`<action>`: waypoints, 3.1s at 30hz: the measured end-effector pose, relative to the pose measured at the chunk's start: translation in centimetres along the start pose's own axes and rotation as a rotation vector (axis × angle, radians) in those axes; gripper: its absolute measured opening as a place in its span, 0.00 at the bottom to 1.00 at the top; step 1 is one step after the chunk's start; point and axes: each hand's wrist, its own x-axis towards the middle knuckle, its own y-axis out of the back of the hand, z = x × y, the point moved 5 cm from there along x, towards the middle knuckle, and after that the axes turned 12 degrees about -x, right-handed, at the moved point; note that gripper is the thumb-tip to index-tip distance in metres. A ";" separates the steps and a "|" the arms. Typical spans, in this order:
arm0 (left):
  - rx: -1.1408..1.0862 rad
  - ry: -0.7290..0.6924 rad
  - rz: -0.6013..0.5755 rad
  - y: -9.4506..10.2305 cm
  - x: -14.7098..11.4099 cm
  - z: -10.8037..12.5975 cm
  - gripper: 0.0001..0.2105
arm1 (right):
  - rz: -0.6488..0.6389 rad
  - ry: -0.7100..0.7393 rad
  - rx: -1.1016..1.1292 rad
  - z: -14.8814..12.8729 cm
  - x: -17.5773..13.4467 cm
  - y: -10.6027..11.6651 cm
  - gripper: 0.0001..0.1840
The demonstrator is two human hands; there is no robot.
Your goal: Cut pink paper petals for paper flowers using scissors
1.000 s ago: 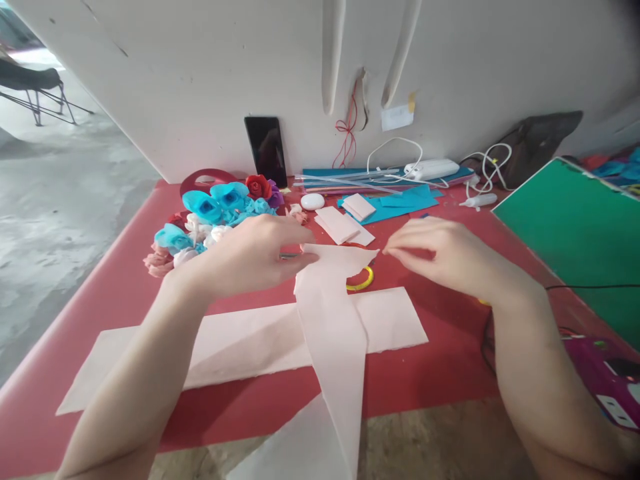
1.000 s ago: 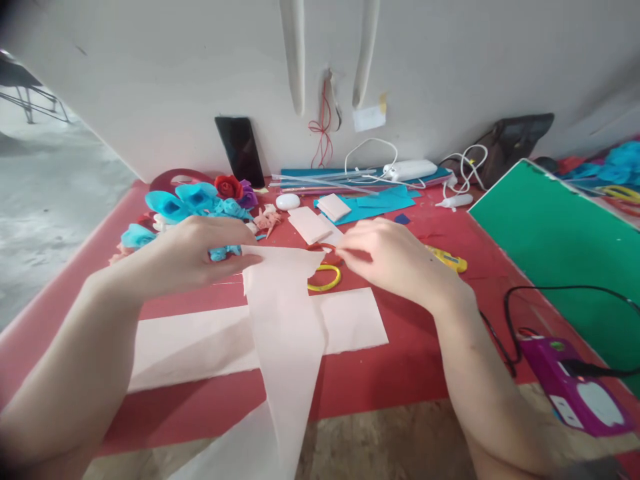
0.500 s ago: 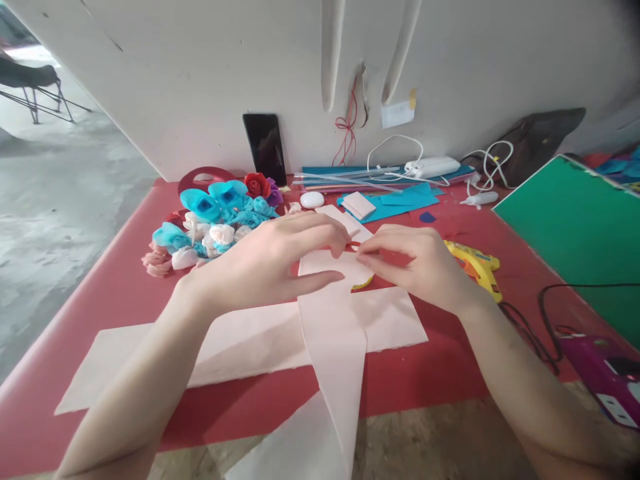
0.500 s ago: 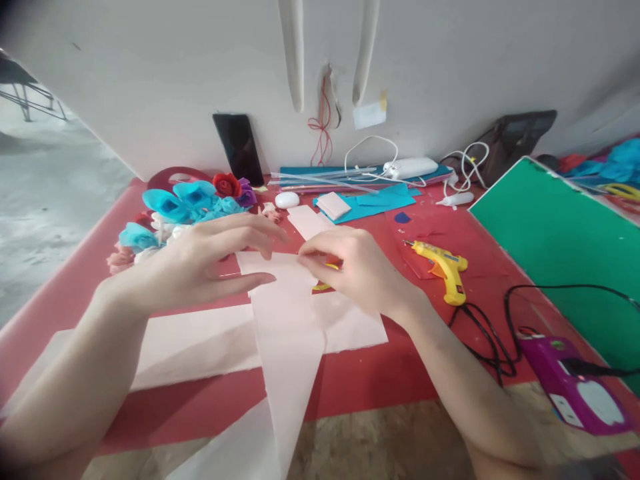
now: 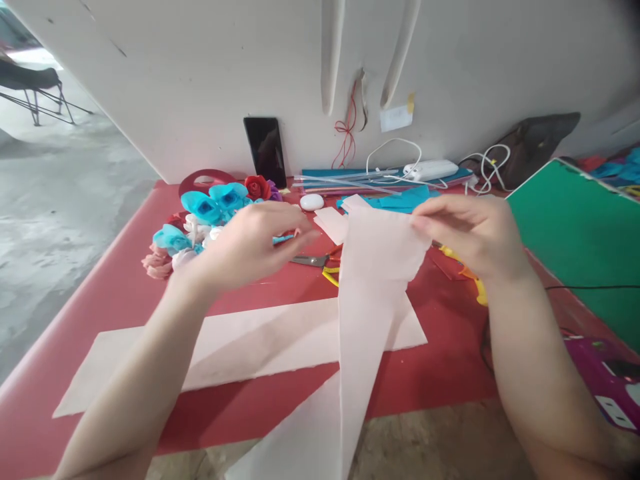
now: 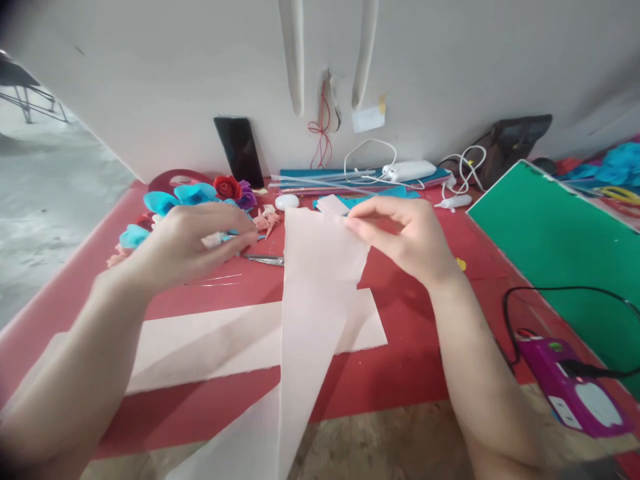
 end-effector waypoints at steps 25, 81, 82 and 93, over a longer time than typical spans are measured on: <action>-1.892 0.617 -0.665 -12.8 -2.3 3.1 0.22 | 0.453 -0.591 0.475 6.9 0.6 0.2 0.02; -1.109 0.494 0.127 -6.5 0.7 -4.3 0.10 | -0.280 -0.316 0.610 2.2 -0.4 -6.4 0.12; -1.129 0.496 0.129 -6.5 0.7 -4.2 0.09 | -0.280 -0.306 0.607 2.2 -0.4 -6.3 0.13; -1.245 0.479 0.178 -6.4 0.6 -4.3 0.05 | -0.253 -0.263 0.589 1.9 -0.3 -5.6 0.10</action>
